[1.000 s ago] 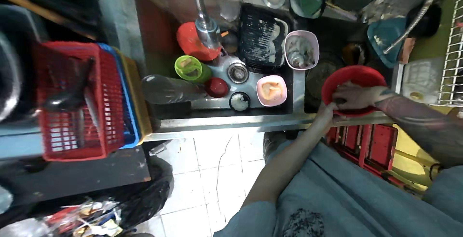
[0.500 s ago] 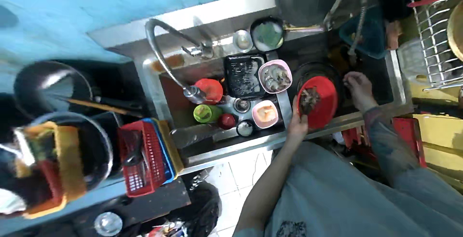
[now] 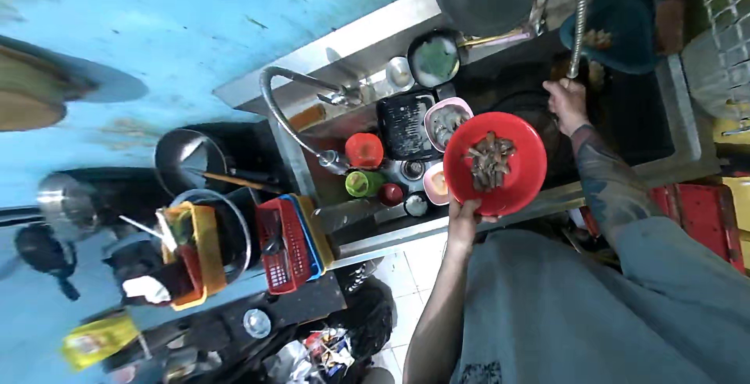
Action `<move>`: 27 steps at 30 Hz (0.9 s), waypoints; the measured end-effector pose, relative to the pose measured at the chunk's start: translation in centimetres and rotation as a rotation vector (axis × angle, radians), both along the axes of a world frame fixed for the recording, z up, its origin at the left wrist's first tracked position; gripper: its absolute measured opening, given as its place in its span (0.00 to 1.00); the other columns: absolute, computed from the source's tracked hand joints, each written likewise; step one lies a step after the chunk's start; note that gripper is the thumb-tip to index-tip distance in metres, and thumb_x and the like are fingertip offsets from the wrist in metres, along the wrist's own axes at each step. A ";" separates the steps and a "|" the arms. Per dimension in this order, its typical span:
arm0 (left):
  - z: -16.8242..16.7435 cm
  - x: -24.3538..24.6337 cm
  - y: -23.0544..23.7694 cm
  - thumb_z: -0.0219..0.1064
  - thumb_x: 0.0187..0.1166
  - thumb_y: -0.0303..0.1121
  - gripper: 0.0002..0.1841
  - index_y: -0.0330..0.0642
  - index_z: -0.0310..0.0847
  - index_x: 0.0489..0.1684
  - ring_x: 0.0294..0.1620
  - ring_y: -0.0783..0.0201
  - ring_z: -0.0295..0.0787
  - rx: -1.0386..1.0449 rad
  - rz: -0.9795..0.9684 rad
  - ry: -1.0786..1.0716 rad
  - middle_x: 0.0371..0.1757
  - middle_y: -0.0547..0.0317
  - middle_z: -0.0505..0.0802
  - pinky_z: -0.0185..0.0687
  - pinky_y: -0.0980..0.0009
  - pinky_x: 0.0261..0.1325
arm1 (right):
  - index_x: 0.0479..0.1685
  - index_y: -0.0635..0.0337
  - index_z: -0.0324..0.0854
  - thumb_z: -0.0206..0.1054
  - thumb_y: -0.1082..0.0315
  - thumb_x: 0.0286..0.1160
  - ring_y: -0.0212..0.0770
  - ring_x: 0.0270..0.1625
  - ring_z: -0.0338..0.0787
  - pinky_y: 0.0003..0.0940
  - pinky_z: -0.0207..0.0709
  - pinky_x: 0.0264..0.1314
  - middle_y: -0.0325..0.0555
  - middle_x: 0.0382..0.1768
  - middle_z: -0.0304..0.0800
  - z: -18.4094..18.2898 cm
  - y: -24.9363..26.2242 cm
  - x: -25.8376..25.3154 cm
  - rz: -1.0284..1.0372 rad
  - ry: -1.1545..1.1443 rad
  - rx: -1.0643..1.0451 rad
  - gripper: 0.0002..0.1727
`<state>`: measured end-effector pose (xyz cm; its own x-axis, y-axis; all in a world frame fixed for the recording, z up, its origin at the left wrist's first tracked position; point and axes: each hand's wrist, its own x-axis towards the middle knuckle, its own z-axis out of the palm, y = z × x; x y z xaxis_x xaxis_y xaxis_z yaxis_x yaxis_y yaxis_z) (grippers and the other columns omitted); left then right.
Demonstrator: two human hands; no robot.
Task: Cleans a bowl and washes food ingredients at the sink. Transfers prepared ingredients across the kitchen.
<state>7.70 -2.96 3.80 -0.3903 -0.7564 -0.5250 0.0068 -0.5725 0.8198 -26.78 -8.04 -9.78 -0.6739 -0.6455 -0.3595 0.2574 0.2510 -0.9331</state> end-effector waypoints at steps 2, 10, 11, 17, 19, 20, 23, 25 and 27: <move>-0.1 -0.2 0.1 0.52 0.82 0.25 0.27 0.46 0.58 0.83 0.37 0.47 0.94 0.000 0.029 0.024 0.53 0.39 0.90 0.94 0.53 0.35 | 0.24 0.51 0.76 0.73 0.52 0.74 0.31 0.16 0.67 0.31 0.68 0.22 0.31 0.16 0.69 -0.1 -0.3 -0.2 0.023 0.077 0.007 0.17; -0.6 -0.3 1.1 0.51 0.87 0.25 0.27 0.52 0.57 0.86 0.35 0.49 0.93 -0.188 0.015 -0.046 0.53 0.44 0.90 0.94 0.53 0.35 | 0.15 0.55 0.75 0.52 0.42 0.90 0.38 0.22 0.85 0.42 0.88 0.38 0.37 0.16 0.82 -0.4 0.7 -0.7 0.072 -0.022 -0.070 0.34; -0.5 -0.2 1.2 0.51 0.86 0.25 0.26 0.51 0.57 0.85 0.35 0.50 0.93 -0.187 0.029 -0.047 0.53 0.43 0.91 0.94 0.54 0.35 | 0.13 0.55 0.74 0.54 0.41 0.89 0.38 0.20 0.85 0.42 0.88 0.36 0.37 0.14 0.80 -0.3 0.8 -0.7 0.069 -0.013 -0.052 0.34; 0.5 0.8 1.9 0.51 0.83 0.24 0.25 0.41 0.56 0.81 0.32 0.49 0.93 -0.141 0.144 -0.034 0.47 0.41 0.91 0.93 0.56 0.29 | 0.17 0.54 0.81 0.69 0.54 0.79 0.29 0.20 0.77 0.31 0.78 0.32 0.31 0.14 0.78 -0.9 1.3 -0.6 0.055 0.055 -0.059 0.21; 0.9 1.5 2.2 0.50 0.82 0.23 0.27 0.41 0.53 0.82 0.31 0.50 0.93 -0.138 0.180 -0.032 0.46 0.41 0.91 0.92 0.56 0.28 | 0.19 0.54 0.80 0.71 0.60 0.73 0.31 0.25 0.79 0.32 0.78 0.35 0.33 0.19 0.79 -1.2 1.6 -0.4 0.038 0.068 -0.084 0.15; 1.1 1.9 2.4 0.50 0.82 0.23 0.26 0.41 0.53 0.81 0.30 0.51 0.92 -0.137 0.201 -0.038 0.45 0.42 0.91 0.92 0.57 0.27 | 0.21 0.53 0.77 0.72 0.64 0.70 0.33 0.28 0.80 0.34 0.80 0.37 0.35 0.22 0.78 -1.4 1.7 -0.3 0.028 0.063 -0.098 0.12; 1.2 3.6 2.8 0.51 0.81 0.23 0.26 0.39 0.52 0.80 0.28 0.50 0.91 -0.113 0.256 -0.042 0.44 0.40 0.90 0.91 0.57 0.26 | 0.23 0.51 0.67 0.72 0.72 0.61 0.33 0.24 0.71 0.32 0.70 0.25 0.36 0.23 0.69 -1.6 1.2 0.1 -0.047 0.106 -0.007 0.14; 0.9 4.7 3.2 0.51 0.81 0.23 0.25 0.39 0.53 0.78 0.28 0.50 0.91 -0.080 0.301 -0.052 0.43 0.40 0.90 0.91 0.57 0.26 | 0.26 0.54 0.70 0.72 0.73 0.60 0.34 0.23 0.71 0.33 0.70 0.23 0.38 0.25 0.70 -1.8 0.9 0.2 -0.085 0.125 0.031 0.12; 0.5 5.8 3.7 0.50 0.80 0.22 0.24 0.38 0.54 0.77 0.27 0.51 0.91 -0.046 0.349 -0.069 0.41 0.40 0.90 0.90 0.58 0.25 | 0.25 0.53 0.67 0.73 0.73 0.60 0.33 0.22 0.72 0.32 0.72 0.24 0.36 0.23 0.70 -2.1 0.8 0.4 -0.087 0.114 -0.046 0.15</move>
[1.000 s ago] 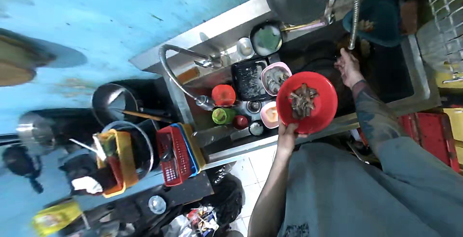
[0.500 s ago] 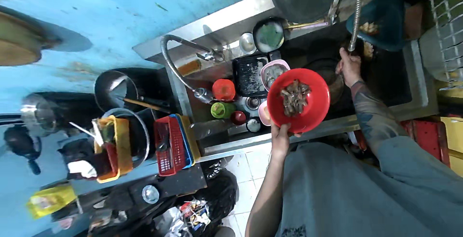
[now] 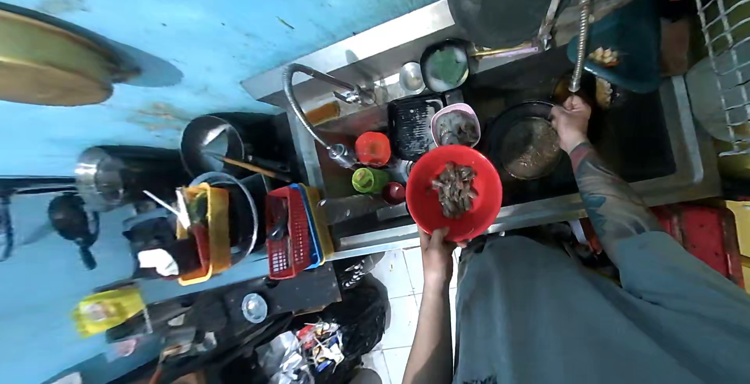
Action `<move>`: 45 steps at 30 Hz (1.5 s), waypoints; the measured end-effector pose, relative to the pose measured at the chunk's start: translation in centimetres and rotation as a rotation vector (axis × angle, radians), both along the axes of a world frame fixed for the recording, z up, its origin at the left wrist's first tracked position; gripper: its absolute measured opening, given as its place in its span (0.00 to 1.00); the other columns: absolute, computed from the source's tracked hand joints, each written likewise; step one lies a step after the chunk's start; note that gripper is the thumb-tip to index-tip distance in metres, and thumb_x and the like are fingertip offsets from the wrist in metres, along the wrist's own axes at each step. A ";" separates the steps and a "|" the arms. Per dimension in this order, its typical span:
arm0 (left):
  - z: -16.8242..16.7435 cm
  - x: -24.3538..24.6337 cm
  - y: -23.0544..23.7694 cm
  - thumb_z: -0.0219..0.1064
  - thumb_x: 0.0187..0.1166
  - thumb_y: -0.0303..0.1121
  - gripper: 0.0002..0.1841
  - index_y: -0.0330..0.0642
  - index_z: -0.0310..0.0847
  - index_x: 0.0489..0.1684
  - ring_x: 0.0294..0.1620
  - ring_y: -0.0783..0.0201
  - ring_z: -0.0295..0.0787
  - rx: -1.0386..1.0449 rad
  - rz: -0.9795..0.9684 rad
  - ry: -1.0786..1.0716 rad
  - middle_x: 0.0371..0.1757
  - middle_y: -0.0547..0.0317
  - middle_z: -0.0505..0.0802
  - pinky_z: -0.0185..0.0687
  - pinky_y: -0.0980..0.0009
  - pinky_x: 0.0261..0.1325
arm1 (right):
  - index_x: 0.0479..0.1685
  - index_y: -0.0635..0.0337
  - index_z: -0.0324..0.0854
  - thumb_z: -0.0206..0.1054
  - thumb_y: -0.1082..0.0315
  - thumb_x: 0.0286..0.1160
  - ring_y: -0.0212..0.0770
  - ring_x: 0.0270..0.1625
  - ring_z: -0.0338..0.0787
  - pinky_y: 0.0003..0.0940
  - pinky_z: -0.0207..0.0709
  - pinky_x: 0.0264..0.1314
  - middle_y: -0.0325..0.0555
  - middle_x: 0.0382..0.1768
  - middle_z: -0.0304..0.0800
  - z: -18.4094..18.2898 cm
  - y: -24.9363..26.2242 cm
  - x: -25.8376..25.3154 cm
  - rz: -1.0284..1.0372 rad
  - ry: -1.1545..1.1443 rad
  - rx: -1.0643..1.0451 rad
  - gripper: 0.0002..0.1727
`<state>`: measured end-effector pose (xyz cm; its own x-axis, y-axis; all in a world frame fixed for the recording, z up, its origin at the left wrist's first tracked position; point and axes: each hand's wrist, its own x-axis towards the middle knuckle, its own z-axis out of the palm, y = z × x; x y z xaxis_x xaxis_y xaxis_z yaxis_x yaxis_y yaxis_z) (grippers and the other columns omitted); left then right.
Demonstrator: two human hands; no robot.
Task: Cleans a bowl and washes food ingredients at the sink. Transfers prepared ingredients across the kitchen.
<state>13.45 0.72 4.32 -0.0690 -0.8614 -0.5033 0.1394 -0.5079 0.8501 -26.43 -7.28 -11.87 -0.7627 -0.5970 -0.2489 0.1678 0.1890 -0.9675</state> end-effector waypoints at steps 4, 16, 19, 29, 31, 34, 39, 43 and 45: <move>-0.6 1.8 0.9 0.51 0.80 0.22 0.24 0.36 0.54 0.76 0.27 0.51 0.91 0.037 0.085 -0.005 0.42 0.39 0.90 0.89 0.60 0.24 | 0.25 0.50 0.72 0.76 0.51 0.75 0.31 0.15 0.73 0.28 0.72 0.18 0.32 0.16 0.73 1.1 0.0 0.5 0.042 -0.127 -0.018 0.21; -1.0 4.8 1.6 0.51 0.79 0.22 0.24 0.38 0.54 0.76 0.26 0.52 0.91 0.075 0.184 -0.008 0.41 0.40 0.90 0.89 0.61 0.23 | 0.19 0.53 0.79 0.67 0.58 0.80 0.32 0.28 0.83 0.34 0.82 0.41 0.34 0.21 0.82 0.3 -0.6 0.5 -0.001 -0.080 -0.077 0.18; -1.3 5.3 1.5 0.51 0.80 0.22 0.23 0.38 0.55 0.75 0.26 0.52 0.91 0.082 0.182 -0.002 0.41 0.39 0.90 0.89 0.61 0.24 | 0.26 0.49 0.76 0.62 0.59 0.85 0.28 0.12 0.62 0.25 0.62 0.14 0.28 0.13 0.63 1.3 -0.4 1.0 -0.070 -0.259 -0.123 0.15; -1.3 4.8 0.6 0.51 0.80 0.22 0.24 0.38 0.54 0.76 0.27 0.51 0.91 0.119 0.183 0.007 0.42 0.37 0.89 0.89 0.61 0.24 | 0.29 0.51 0.66 0.74 0.81 0.52 0.31 0.26 0.71 0.29 0.70 0.26 0.35 0.24 0.69 -0.5 -0.8 0.0 -0.160 0.005 -0.027 0.20; -1.4 4.5 0.4 0.51 0.80 0.22 0.24 0.38 0.54 0.76 0.27 0.51 0.91 0.125 0.182 0.010 0.42 0.37 0.90 0.89 0.61 0.24 | 0.29 0.50 0.63 0.73 0.86 0.47 0.30 0.29 0.74 0.30 0.76 0.32 0.34 0.25 0.70 -0.2 -0.6 0.3 -0.179 -0.047 -0.108 0.25; -1.4 4.3 0.3 0.51 0.79 0.22 0.24 0.38 0.54 0.76 0.27 0.52 0.91 0.128 0.181 0.013 0.42 0.38 0.89 0.89 0.62 0.24 | 0.33 0.50 0.68 0.82 0.78 0.55 0.32 0.30 0.79 0.31 0.83 0.36 0.35 0.29 0.77 0.1 -0.1 1.2 -0.181 -0.146 -0.171 0.23; -1.7 4.1 0.4 0.51 0.79 0.22 0.26 0.39 0.52 0.78 0.28 0.51 0.91 0.119 0.187 0.015 0.43 0.38 0.90 0.89 0.61 0.24 | 0.31 0.46 0.77 0.73 0.44 0.77 0.28 0.12 0.66 0.23 0.63 0.12 0.30 0.15 0.68 0.9 -0.5 1.8 -0.269 -0.303 0.001 0.19; -1.7 4.0 0.5 0.51 0.79 0.22 0.26 0.39 0.53 0.77 0.26 0.51 0.91 0.113 0.195 0.034 0.41 0.38 0.89 0.89 0.61 0.23 | 0.15 0.45 0.63 0.53 0.40 0.90 0.28 0.06 0.57 0.24 0.55 0.07 0.29 0.07 0.58 1.1 -1.2 1.9 -0.267 -0.381 -0.015 0.30; -1.6 3.9 0.7 0.51 0.79 0.22 0.25 0.39 0.52 0.77 0.26 0.51 0.91 0.112 0.193 0.035 0.41 0.38 0.90 0.89 0.61 0.23 | 0.13 0.45 0.61 0.50 0.39 0.90 0.28 0.05 0.56 0.26 0.54 0.07 0.30 0.06 0.57 1.1 -1.4 1.7 -0.225 -0.345 0.051 0.32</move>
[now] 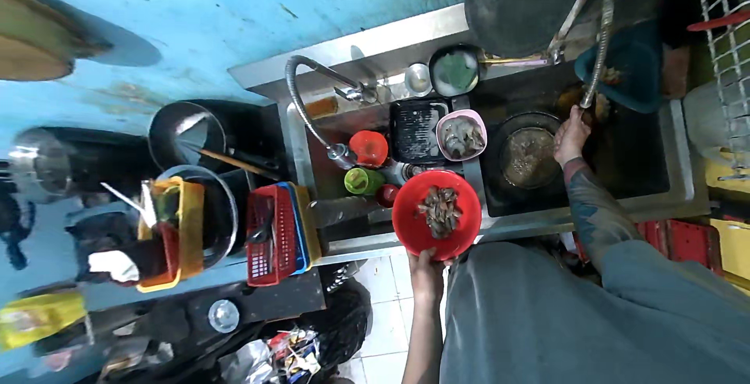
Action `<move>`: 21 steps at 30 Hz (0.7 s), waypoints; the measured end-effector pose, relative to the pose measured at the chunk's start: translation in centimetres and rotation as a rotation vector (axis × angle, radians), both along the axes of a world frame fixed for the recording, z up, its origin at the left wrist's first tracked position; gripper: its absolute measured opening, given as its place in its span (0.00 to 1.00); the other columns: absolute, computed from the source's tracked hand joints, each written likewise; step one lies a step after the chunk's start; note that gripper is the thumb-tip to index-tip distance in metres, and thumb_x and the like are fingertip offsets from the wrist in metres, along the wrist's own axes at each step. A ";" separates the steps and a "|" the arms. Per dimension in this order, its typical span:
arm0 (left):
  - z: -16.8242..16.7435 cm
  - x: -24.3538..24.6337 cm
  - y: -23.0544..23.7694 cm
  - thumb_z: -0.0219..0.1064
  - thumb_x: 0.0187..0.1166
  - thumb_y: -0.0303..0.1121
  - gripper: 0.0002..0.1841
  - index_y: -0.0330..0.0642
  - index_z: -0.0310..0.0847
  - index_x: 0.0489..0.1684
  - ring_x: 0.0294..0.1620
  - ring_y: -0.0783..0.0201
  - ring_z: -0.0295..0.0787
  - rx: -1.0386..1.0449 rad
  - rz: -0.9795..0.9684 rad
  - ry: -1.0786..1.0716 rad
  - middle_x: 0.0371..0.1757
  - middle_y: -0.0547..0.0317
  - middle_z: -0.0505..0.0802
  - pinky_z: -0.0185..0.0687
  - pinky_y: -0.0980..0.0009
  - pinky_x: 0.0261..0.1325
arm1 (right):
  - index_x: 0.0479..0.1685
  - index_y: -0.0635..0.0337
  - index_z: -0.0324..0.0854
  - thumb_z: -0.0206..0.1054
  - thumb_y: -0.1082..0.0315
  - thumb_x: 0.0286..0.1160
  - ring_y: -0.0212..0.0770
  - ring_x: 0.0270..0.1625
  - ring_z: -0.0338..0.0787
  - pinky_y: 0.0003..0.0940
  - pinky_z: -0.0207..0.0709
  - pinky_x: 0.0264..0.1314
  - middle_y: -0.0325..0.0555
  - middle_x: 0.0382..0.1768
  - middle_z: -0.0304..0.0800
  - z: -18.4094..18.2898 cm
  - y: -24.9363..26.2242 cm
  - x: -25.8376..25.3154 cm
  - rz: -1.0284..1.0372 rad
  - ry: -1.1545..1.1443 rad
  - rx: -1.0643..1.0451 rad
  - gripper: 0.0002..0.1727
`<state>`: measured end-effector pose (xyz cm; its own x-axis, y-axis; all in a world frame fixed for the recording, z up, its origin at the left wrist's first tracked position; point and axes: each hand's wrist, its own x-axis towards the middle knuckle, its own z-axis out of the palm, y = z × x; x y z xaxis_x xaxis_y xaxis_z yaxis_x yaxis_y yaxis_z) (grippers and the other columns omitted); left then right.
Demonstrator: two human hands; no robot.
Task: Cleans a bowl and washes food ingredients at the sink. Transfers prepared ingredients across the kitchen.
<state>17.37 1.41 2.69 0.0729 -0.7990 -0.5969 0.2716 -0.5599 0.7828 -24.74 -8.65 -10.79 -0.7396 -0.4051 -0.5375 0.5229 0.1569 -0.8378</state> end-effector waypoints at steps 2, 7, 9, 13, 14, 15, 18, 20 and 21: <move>0.0 0.0 0.1 0.51 0.79 0.22 0.25 0.39 0.52 0.77 0.26 0.52 0.91 0.001 0.005 0.001 0.40 0.39 0.90 0.89 0.61 0.24 | 0.14 0.45 0.62 0.48 0.37 0.90 0.28 0.07 0.58 0.26 0.55 0.09 0.29 0.07 0.57 -0.6 -0.2 -0.3 0.068 0.057 0.031 0.32; 0.1 -0.1 0.1 0.50 0.80 0.22 0.24 0.38 0.53 0.76 0.26 0.52 0.91 0.008 0.018 0.001 0.40 0.39 0.90 0.89 0.62 0.24 | 0.18 0.46 0.67 0.59 0.47 0.87 0.28 0.23 0.71 0.29 0.72 0.35 0.28 0.16 0.66 -0.9 -0.5 -0.7 0.156 0.175 -0.062 0.25; 0.3 -0.1 0.1 0.50 0.80 0.22 0.24 0.38 0.53 0.76 0.27 0.52 0.92 0.013 0.021 0.002 0.41 0.39 0.90 0.90 0.61 0.24 | 0.14 0.46 0.66 0.60 0.50 0.87 0.28 0.22 0.72 0.30 0.73 0.36 0.28 0.14 0.67 -0.8 -0.4 -0.7 0.215 0.185 -0.089 0.26; 0.6 -0.1 0.1 0.50 0.80 0.22 0.24 0.38 0.53 0.76 0.27 0.52 0.92 0.009 0.029 -0.009 0.42 0.39 0.90 0.90 0.61 0.24 | 0.14 0.47 0.64 0.48 0.42 0.92 0.29 0.12 0.63 0.29 0.64 0.18 0.29 0.09 0.62 -0.2 -0.5 0.4 0.330 0.097 -0.034 0.31; 0.6 -0.1 0.2 0.50 0.80 0.22 0.23 0.38 0.54 0.75 0.27 0.53 0.92 0.008 0.031 -0.012 0.41 0.40 0.90 0.90 0.61 0.24 | 0.17 0.48 0.65 0.44 0.39 0.92 0.30 0.10 0.62 0.28 0.61 0.14 0.30 0.09 0.61 -0.1 -0.6 0.9 0.343 0.081 -0.008 0.32; 0.6 -0.1 0.2 0.50 0.80 0.22 0.23 0.38 0.54 0.75 0.27 0.53 0.92 0.007 0.034 -0.013 0.41 0.40 0.90 0.90 0.61 0.24 | 0.21 0.49 0.67 0.41 0.37 0.92 0.30 0.09 0.62 0.28 0.61 0.12 0.30 0.10 0.61 0.1 -0.7 1.3 0.368 0.079 0.020 0.33; 0.7 -0.2 0.2 0.50 0.80 0.22 0.23 0.39 0.54 0.75 0.27 0.51 0.92 0.020 0.045 -0.034 0.40 0.39 0.90 0.90 0.60 0.25 | 0.37 0.54 0.75 0.39 0.39 0.94 0.32 0.14 0.67 0.30 0.69 0.18 0.33 0.16 0.66 -0.1 -1.2 2.3 0.463 0.178 0.069 0.31; 0.7 -0.2 0.3 0.50 0.81 0.21 0.25 0.39 0.53 0.77 0.28 0.51 0.92 0.023 0.056 -0.037 0.42 0.39 0.90 0.90 0.60 0.25 | 0.58 0.60 0.80 0.41 0.48 0.97 0.35 0.21 0.75 0.34 0.77 0.26 0.40 0.24 0.76 -0.1 -1.8 2.8 0.543 0.272 0.113 0.28; 0.7 -0.2 0.3 0.50 0.81 0.21 0.25 0.39 0.52 0.78 0.28 0.50 0.92 0.022 0.061 -0.035 0.42 0.38 0.90 0.90 0.60 0.25 | 0.65 0.61 0.79 0.41 0.52 0.97 0.37 0.24 0.78 0.36 0.79 0.30 0.43 0.28 0.80 -0.1 -2.2 2.8 0.597 0.332 0.143 0.26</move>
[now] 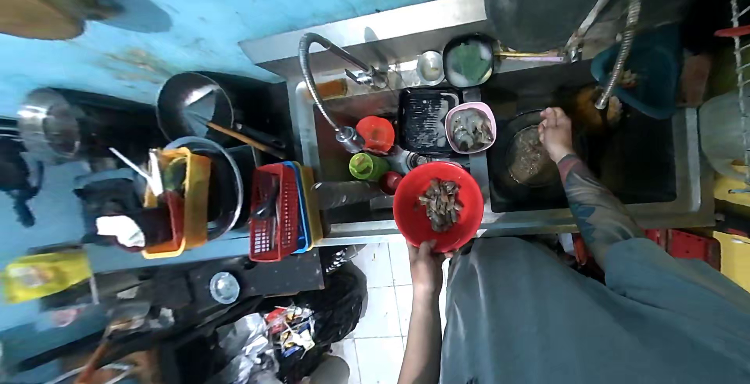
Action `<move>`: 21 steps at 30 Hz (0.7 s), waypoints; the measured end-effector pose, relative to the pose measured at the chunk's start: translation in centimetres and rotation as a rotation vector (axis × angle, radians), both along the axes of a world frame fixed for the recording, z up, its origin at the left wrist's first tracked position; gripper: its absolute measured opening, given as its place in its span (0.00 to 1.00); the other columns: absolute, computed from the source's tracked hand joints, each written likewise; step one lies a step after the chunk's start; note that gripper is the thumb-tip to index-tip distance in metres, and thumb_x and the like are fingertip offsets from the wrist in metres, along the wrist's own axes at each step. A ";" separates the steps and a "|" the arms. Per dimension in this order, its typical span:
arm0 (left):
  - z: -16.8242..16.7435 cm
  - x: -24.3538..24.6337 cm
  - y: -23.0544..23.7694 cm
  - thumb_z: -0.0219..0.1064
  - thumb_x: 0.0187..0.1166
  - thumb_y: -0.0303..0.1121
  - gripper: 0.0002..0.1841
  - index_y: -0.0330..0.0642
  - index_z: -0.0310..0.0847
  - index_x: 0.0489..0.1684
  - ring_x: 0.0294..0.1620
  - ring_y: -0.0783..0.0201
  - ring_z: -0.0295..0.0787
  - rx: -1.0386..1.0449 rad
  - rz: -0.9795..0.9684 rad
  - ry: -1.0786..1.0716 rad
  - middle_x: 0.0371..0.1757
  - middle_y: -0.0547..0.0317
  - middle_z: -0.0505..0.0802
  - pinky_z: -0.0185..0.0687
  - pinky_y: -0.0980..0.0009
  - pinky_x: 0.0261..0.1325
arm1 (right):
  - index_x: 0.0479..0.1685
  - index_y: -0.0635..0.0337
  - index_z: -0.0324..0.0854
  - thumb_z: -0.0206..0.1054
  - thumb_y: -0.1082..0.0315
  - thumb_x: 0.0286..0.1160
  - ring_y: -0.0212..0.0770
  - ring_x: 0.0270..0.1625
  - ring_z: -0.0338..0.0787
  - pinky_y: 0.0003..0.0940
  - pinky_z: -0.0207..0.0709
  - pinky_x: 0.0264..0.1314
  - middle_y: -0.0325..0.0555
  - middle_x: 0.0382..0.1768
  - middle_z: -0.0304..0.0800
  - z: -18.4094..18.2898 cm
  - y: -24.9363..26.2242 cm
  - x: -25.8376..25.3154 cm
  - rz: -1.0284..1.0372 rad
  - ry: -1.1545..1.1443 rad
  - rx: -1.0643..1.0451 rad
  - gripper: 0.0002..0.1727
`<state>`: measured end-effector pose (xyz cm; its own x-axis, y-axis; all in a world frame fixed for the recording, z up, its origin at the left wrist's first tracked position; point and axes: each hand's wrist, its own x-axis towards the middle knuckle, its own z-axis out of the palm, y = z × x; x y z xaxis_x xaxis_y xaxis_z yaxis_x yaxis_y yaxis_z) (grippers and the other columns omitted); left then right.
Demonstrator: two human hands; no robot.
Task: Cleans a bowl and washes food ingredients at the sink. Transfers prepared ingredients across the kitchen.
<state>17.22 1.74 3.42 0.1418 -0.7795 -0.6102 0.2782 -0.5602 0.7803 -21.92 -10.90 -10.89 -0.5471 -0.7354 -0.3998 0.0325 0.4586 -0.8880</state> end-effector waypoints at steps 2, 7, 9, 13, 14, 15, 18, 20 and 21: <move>0.1 0.0 0.2 0.50 0.81 0.21 0.26 0.39 0.52 0.79 0.28 0.50 0.92 -0.004 0.005 0.000 0.42 0.38 0.90 0.90 0.59 0.25 | 0.68 0.62 0.80 0.44 0.56 0.97 0.39 0.30 0.83 0.39 0.83 0.38 0.47 0.34 0.85 0.1 -0.8 0.0 0.045 0.107 0.007 0.24; 0.8 -0.4 0.8 0.51 0.80 0.23 0.25 0.39 0.55 0.78 0.28 0.53 0.92 -0.006 0.024 -0.028 0.43 0.41 0.90 0.89 0.61 0.24 | 0.70 0.65 0.81 0.72 0.68 0.76 0.42 0.61 0.90 0.35 0.84 0.68 0.54 0.60 0.90 -1.2 -3.5 -1.7 -0.278 0.197 -0.206 0.23; 1.1 -0.5 1.1 0.51 0.79 0.23 0.25 0.40 0.55 0.78 0.28 0.55 0.92 -0.015 0.040 -0.031 0.43 0.43 0.90 0.89 0.62 0.23 | 0.81 0.64 0.70 0.79 0.68 0.70 0.45 0.73 0.83 0.36 0.78 0.75 0.54 0.74 0.81 -0.6 -5.1 -2.5 -0.444 0.183 -0.219 0.37; 1.4 -0.5 1.6 0.51 0.78 0.23 0.26 0.40 0.54 0.78 0.26 0.56 0.91 -0.008 0.078 -0.033 0.42 0.43 0.90 0.89 0.64 0.22 | 0.91 0.55 0.61 0.78 0.52 0.74 0.41 0.73 0.84 0.36 0.77 0.76 0.45 0.79 0.80 0.5 -8.1 -4.5 -0.523 0.275 -0.065 0.46; 1.4 -0.4 1.8 0.51 0.79 0.23 0.26 0.41 0.54 0.78 0.26 0.56 0.91 0.000 0.084 -0.032 0.42 0.42 0.90 0.88 0.64 0.22 | 0.89 0.53 0.66 0.75 0.49 0.76 0.42 0.73 0.85 0.38 0.76 0.78 0.45 0.76 0.83 0.7 -8.8 -4.8 -0.508 0.309 -0.033 0.42; 1.4 -0.4 1.9 0.51 0.79 0.23 0.27 0.41 0.53 0.79 0.26 0.55 0.91 0.007 0.090 -0.028 0.42 0.42 0.90 0.88 0.64 0.22 | 0.86 0.50 0.73 0.73 0.46 0.77 0.43 0.72 0.86 0.41 0.75 0.78 0.45 0.71 0.87 0.9 -9.3 -5.0 -0.498 0.355 0.010 0.37; 1.2 -0.3 2.3 0.52 0.78 0.24 0.28 0.41 0.53 0.80 0.25 0.55 0.91 0.019 0.124 -0.017 0.41 0.41 0.91 0.88 0.63 0.22 | 0.77 0.42 0.83 0.61 0.40 0.85 0.48 0.72 0.87 0.49 0.71 0.80 0.46 0.65 0.92 1.9 -10.0 -5.3 -0.453 0.470 0.170 0.28; 1.0 0.0 2.5 0.52 0.78 0.23 0.27 0.41 0.54 0.79 0.26 0.54 0.92 0.015 0.145 -0.005 0.43 0.40 0.91 0.89 0.62 0.22 | 0.62 0.45 0.92 0.57 0.42 0.88 0.49 0.66 0.90 0.51 0.75 0.74 0.46 0.57 0.95 2.2 -10.5 -5.5 -0.455 0.492 0.200 0.25; 0.9 0.2 2.6 0.52 0.78 0.23 0.27 0.40 0.54 0.79 0.26 0.53 0.91 0.010 0.152 0.001 0.43 0.40 0.90 0.89 0.62 0.22 | 0.55 0.49 0.93 0.55 0.44 0.89 0.47 0.64 0.91 0.50 0.76 0.72 0.46 0.54 0.96 2.2 -10.7 -5.6 -0.460 0.476 0.201 0.25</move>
<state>17.41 4.30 4.28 0.2573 -0.7430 -0.6178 0.3611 -0.5191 0.7747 -27.47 -21.59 -8.66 -0.9355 -0.3232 -0.1426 -0.1093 0.6488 -0.7531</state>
